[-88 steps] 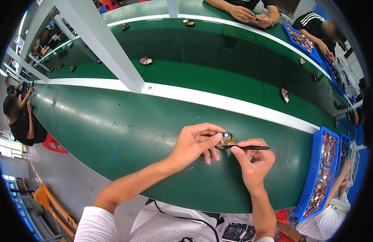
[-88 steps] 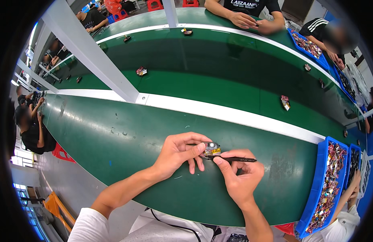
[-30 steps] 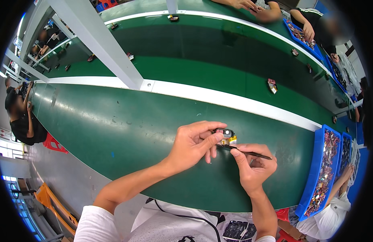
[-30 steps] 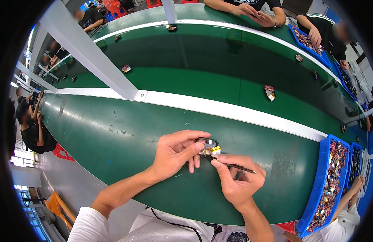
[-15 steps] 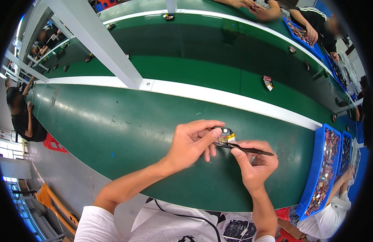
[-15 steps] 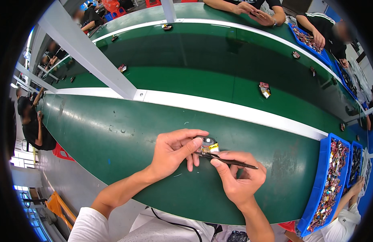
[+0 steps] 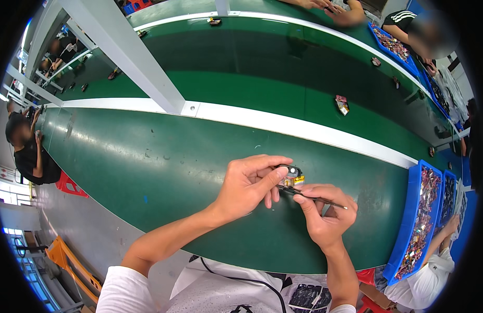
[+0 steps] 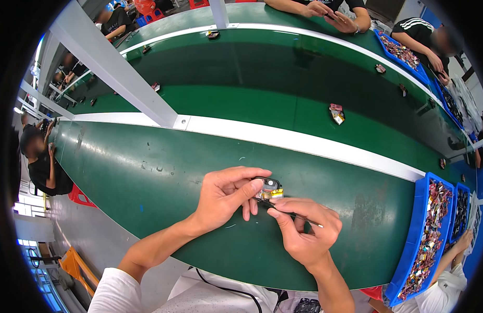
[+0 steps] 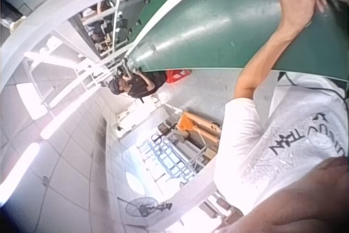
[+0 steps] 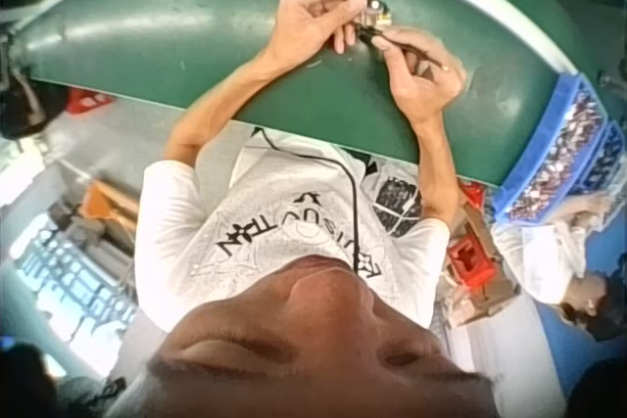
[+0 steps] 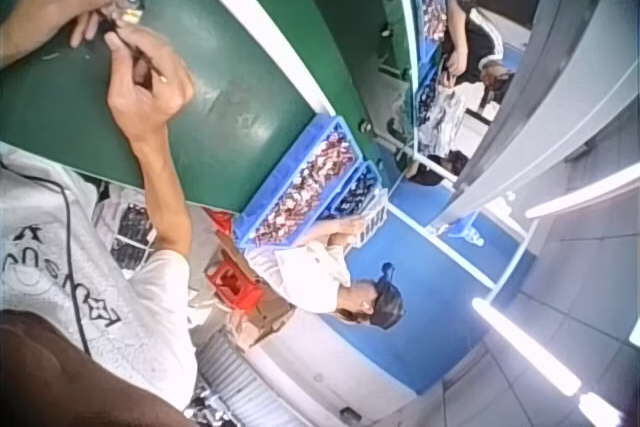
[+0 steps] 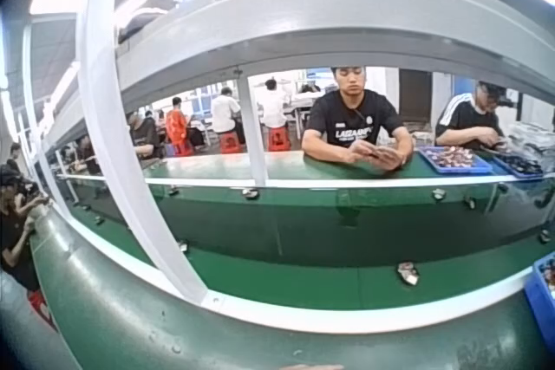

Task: Assembling electronic modules and placing them onto a conveyor belt in a factory setting

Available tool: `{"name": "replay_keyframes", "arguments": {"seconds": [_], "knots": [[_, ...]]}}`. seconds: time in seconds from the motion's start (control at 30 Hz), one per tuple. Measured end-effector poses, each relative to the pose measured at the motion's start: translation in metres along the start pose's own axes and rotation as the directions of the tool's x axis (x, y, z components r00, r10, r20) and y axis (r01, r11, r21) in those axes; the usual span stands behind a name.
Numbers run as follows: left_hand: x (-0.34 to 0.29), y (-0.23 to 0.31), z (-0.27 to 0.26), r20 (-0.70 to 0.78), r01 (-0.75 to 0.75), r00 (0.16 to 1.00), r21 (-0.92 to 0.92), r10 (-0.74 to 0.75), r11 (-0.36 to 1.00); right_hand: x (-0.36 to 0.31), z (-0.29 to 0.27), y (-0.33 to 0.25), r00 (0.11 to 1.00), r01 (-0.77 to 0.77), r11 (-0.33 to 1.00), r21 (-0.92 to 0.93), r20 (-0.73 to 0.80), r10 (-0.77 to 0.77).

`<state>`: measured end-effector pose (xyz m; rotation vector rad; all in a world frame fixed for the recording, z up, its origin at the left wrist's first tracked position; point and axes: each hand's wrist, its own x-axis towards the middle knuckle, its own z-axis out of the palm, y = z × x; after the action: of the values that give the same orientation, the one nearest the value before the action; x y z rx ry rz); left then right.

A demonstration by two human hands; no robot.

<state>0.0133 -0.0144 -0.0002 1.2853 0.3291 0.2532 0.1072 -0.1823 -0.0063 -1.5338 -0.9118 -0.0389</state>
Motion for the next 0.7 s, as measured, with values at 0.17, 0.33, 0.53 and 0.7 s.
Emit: {"name": "replay_keyframes", "arguments": {"seconds": [0.17, 0.33, 0.53, 0.7], "knots": [[-0.0004, -0.0024, -0.0011, 0.016, 0.008, 1.0, 0.007, -0.008, 1.0, -0.0005, -0.0017, 0.0011, 1.0, 0.015, 0.999, -0.028, 0.013, -0.015], [-0.0015, 0.0031, -0.0012, 0.078, -0.085, 0.995, 0.224, 0.069, 0.971, -0.0004, -0.0014, 0.0009, 1.0, 0.02, 0.999, -0.041, 0.013, -0.02], [-0.0015, 0.0032, 0.0005, 0.04, -0.096, 0.995, 0.256, 0.089, 0.962, -0.0001, -0.0002, -0.0006, 1.0, 0.012, 0.999, -0.043, 0.021, -0.011], [0.0007, -0.0014, -0.0035, 0.042, -0.023, 0.999, 0.125, 0.018, 0.992, -0.0002, 0.0025, -0.0019, 0.998, 0.06, 0.995, -0.074, 0.027, -0.058]]}}
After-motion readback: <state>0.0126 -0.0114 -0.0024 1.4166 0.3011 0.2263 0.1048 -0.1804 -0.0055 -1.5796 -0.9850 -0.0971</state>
